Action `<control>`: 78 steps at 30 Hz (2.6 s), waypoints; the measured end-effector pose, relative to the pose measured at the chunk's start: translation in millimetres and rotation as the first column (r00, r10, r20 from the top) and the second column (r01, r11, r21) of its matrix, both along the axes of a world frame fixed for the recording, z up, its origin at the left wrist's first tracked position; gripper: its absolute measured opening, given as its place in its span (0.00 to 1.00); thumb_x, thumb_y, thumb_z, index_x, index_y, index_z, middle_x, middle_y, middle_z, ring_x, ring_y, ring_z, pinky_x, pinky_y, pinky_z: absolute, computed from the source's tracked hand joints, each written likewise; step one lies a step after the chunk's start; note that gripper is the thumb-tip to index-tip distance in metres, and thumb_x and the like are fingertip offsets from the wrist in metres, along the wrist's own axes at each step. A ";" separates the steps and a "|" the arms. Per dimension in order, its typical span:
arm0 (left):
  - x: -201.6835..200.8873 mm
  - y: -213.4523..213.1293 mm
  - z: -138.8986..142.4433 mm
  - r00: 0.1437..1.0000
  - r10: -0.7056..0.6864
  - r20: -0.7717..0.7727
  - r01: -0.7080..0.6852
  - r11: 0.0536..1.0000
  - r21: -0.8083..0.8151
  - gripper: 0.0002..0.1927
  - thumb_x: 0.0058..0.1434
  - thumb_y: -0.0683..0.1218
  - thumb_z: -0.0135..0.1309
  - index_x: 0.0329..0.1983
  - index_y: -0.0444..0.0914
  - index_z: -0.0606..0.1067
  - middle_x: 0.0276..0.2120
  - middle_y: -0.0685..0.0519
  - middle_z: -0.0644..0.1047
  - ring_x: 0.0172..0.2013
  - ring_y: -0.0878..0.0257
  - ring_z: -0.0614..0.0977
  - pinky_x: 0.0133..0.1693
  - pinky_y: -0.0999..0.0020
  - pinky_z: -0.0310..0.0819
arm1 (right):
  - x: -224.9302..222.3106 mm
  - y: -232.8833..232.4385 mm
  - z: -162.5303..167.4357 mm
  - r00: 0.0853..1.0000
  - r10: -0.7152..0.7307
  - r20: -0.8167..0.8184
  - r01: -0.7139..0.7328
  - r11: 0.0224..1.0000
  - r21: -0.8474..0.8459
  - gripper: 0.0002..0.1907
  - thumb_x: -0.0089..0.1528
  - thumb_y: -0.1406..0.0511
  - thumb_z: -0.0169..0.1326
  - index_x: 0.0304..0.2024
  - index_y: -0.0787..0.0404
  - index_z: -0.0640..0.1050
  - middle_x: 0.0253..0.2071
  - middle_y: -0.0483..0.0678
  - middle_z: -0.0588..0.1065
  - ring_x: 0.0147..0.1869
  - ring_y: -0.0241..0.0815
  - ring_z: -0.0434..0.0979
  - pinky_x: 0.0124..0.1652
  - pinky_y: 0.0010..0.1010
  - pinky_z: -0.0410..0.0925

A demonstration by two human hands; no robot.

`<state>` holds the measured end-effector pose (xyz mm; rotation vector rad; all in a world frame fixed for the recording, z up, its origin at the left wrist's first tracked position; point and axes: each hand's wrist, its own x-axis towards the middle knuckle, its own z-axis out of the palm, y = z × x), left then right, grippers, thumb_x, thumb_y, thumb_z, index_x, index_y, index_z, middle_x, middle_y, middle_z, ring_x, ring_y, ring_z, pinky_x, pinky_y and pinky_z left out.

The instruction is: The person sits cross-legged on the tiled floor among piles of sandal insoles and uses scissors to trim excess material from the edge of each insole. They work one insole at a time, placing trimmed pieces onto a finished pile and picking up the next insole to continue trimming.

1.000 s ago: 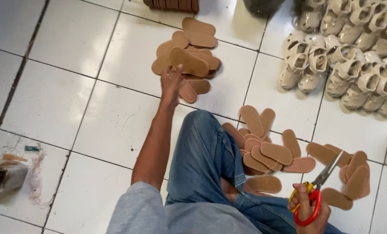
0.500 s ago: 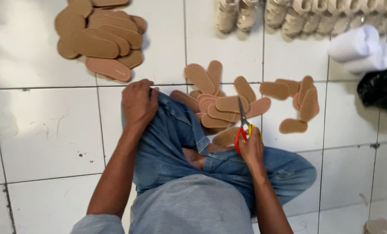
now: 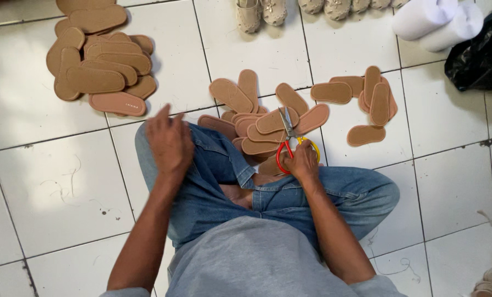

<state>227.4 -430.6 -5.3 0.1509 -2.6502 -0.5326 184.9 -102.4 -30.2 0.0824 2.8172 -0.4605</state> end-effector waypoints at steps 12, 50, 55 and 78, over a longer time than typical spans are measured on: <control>14.1 195.2 -61.6 0.630 -0.568 0.530 0.582 0.797 0.162 0.15 0.59 0.44 0.56 0.48 0.33 0.75 0.50 0.40 0.75 0.50 0.46 0.79 0.46 0.53 0.78 | 3.4 18.3 -16.2 0.979 -0.112 0.167 0.136 0.981 -0.138 0.34 0.57 0.57 0.63 0.53 0.74 0.63 0.47 0.64 0.77 0.53 0.66 0.77 0.54 0.51 0.68; -50.5 108.4 109.9 0.841 -0.521 0.143 -0.056 0.180 0.982 0.13 0.67 0.49 0.59 0.43 0.34 0.73 0.29 0.53 0.73 0.29 0.66 0.73 0.27 0.71 0.68 | 26.5 15.8 155.5 0.947 -0.288 -0.146 -0.020 0.398 -0.917 0.16 0.61 0.76 0.61 0.39 0.60 0.66 0.37 0.53 0.78 0.29 0.32 0.74 0.26 0.22 0.69; -49.7 58.1 91.0 0.808 -0.474 0.351 0.095 0.692 0.716 0.09 0.67 0.48 0.56 0.35 0.38 0.77 0.21 0.53 0.76 0.24 0.62 0.78 0.28 0.62 0.73 | 31.1 35.5 171.6 0.905 -0.315 -0.285 -0.096 0.501 -0.860 0.16 0.63 0.76 0.61 0.39 0.60 0.65 0.38 0.53 0.78 0.32 0.32 0.76 0.29 0.22 0.71; -55.2 108.1 128.6 0.885 -0.465 -0.042 -0.091 -0.259 0.961 0.18 0.73 0.54 0.48 0.48 0.34 0.76 0.35 0.51 0.81 0.35 0.65 0.85 0.43 0.67 0.85 | 62.5 67.9 188.3 0.992 0.031 0.121 0.103 0.350 -0.931 0.27 0.63 0.58 0.59 0.55 0.74 0.75 0.33 0.51 0.76 0.32 0.36 0.78 0.31 0.26 0.74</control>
